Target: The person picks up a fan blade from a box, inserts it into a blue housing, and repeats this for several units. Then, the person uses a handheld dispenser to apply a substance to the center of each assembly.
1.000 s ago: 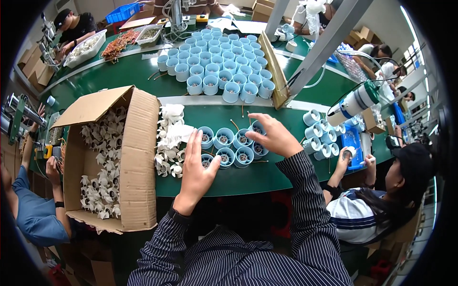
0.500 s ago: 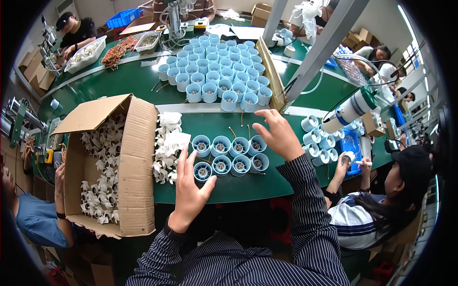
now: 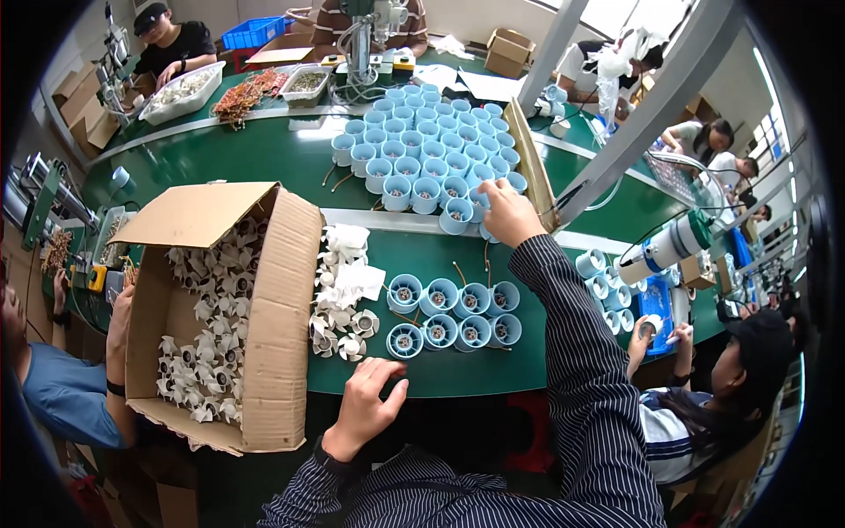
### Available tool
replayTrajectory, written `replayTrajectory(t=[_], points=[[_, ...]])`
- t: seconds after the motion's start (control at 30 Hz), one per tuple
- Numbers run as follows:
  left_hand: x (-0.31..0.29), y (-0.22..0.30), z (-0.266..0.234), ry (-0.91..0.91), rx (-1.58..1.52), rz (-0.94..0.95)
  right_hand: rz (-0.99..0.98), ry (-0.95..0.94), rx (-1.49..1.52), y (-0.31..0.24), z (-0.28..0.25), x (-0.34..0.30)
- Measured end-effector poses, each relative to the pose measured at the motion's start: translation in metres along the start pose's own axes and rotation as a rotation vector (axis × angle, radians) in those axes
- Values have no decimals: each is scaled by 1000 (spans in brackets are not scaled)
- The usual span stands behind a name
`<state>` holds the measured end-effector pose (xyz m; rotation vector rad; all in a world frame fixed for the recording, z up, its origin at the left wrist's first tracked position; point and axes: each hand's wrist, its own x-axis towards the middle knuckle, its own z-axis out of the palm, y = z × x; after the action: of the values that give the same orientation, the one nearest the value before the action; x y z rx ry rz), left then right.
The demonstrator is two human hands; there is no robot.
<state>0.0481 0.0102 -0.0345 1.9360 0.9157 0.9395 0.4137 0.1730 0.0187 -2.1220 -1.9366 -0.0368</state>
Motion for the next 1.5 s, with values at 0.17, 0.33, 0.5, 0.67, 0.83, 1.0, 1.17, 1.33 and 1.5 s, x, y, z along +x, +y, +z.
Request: replayTrajectory(t=[0.17,0.33,0.5,0.67,0.83,1.0,1.17,1.33,1.5], points=[[2,-6,-3,-5,-35,52,-118,-11,45,29,-25,6],[1,-9,-2,8,-35,48,-290,-154,-19,47,-4,18],[3,-8,0,21,-25,35,-243,-220,14,38,-6,12],[1,-8,0,26,-21,44,-214,-164,-5,41,-8,-3],[-1,-6,2,33,-10,32,-252,-142,64,34,-15,-15],[2,-4,5,37,-14,38,-145,-127,77,22,-31,-41],[1,-4,8,35,1,37,74,-117,143,26,-55,-83],[-1,-8,7,40,26,32,104,-105,99,33,-58,-137],[0,-8,7,21,15,36,150,-173,122,31,-64,-183]])
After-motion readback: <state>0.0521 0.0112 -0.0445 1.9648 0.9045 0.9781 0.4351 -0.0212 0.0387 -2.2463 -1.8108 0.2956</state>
